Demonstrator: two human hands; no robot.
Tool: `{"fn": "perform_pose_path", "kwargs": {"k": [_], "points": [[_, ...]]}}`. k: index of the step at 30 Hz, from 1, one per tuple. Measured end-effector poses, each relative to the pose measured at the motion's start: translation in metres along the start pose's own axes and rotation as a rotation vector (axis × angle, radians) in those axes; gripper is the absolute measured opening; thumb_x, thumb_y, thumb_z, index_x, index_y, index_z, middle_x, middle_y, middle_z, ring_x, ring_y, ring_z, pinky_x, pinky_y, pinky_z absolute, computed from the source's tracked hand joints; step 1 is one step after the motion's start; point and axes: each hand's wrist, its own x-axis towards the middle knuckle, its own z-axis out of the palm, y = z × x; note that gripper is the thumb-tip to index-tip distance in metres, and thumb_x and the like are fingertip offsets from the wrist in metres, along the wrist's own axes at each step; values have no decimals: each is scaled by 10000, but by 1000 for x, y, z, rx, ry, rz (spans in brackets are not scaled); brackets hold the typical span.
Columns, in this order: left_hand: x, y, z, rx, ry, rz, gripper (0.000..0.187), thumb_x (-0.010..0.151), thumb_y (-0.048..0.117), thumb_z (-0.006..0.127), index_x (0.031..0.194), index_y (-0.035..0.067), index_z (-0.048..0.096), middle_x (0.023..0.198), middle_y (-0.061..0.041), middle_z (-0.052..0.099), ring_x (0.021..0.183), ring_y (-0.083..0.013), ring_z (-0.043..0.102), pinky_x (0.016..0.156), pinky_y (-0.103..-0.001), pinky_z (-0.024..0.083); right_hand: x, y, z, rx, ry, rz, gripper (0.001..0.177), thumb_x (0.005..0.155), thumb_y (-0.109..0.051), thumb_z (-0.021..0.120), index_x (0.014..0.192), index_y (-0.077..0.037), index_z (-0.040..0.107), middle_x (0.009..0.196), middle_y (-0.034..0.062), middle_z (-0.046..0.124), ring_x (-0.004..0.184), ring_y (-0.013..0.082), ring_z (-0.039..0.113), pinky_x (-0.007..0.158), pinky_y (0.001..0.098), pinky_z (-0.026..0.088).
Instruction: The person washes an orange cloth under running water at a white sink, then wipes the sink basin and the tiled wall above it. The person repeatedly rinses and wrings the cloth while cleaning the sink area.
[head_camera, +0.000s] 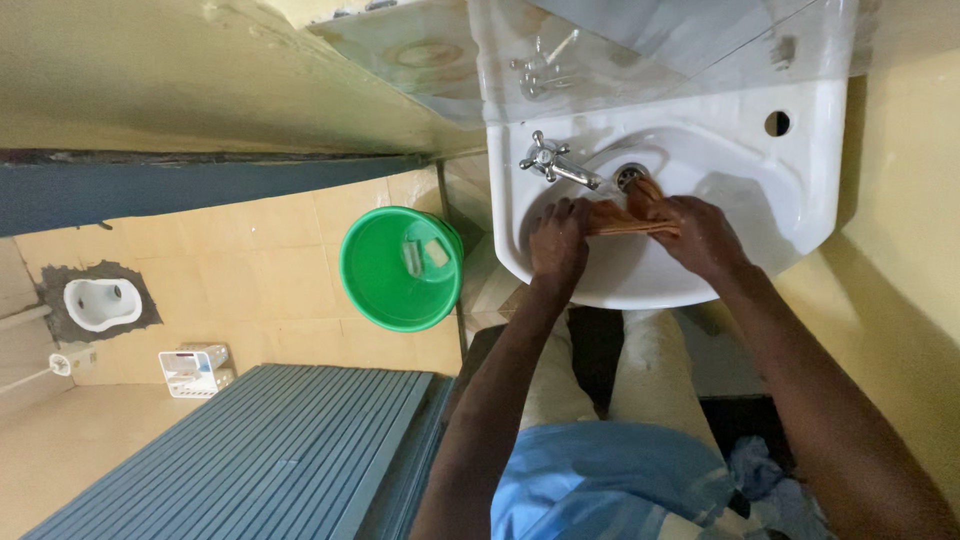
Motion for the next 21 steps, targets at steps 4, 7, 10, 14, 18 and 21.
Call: {"fn": "perform_pose_path", "kwargs": {"k": [4, 7, 10, 14, 18, 21], "points": [[1, 6, -8, -29, 163, 152, 200, 832, 30, 649, 1011, 96, 706, 1004, -92, 641, 1080, -317, 633, 878, -463, 492, -10, 20, -7, -198, 252, -157, 281, 866, 15, 752, 1136, -60, 732, 1116, 102, 688, 1062, 260, 643, 923, 393, 583], [-6, 0, -12, 9, 255, 231, 192, 813, 65, 671, 1001, 65, 710, 1063, -114, 641, 1160, -331, 611, 892, -463, 470, -22, 31, -6, -410, 379, -329, 193, 926, 14, 731, 1093, -82, 720, 1153, 92, 662, 1120, 254, 615, 1010, 384, 578], [-12, -12, -9, 139, 51, 179, 185, 797, 98, 686, 975, 73, 730, 1132, -129, 669, 1145, -312, 592, 970, -475, 456, -34, 32, -1, -454, 189, -349, 133, 987, -99, 718, 1118, -104, 691, 1252, 89, 672, 1158, 243, 615, 1040, 403, 551], [-23, -24, 13, 203, -284, 59, 178, 871, 102, 666, 1030, 115, 745, 1240, -76, 655, 1293, -276, 573, 1105, -467, 426, -45, 33, 3, -340, -129, -90, 361, 928, -304, 702, 1219, -92, 694, 1258, 94, 666, 1197, 284, 601, 1036, 452, 502], [-11, -27, 41, 130, -317, 438, 517, 812, 145, 663, 1328, 147, 657, 1463, -117, 511, 1408, -354, 426, 1154, -528, 293, -27, 36, 15, -460, -206, -54, 601, 922, -408, 658, 1444, -126, 558, 1504, 84, 530, 1404, 286, 464, 1166, 493, 389], [1, -25, 61, 148, -296, 195, 656, 902, 352, 662, 1499, 129, 510, 1613, -127, 405, 1513, -304, 344, 1254, -516, 241, -14, 39, 31, -695, -187, 98, 816, 904, -561, 607, 1547, -120, 367, 1677, 89, 257, 1540, 307, 192, 1179, 673, 148]]}}
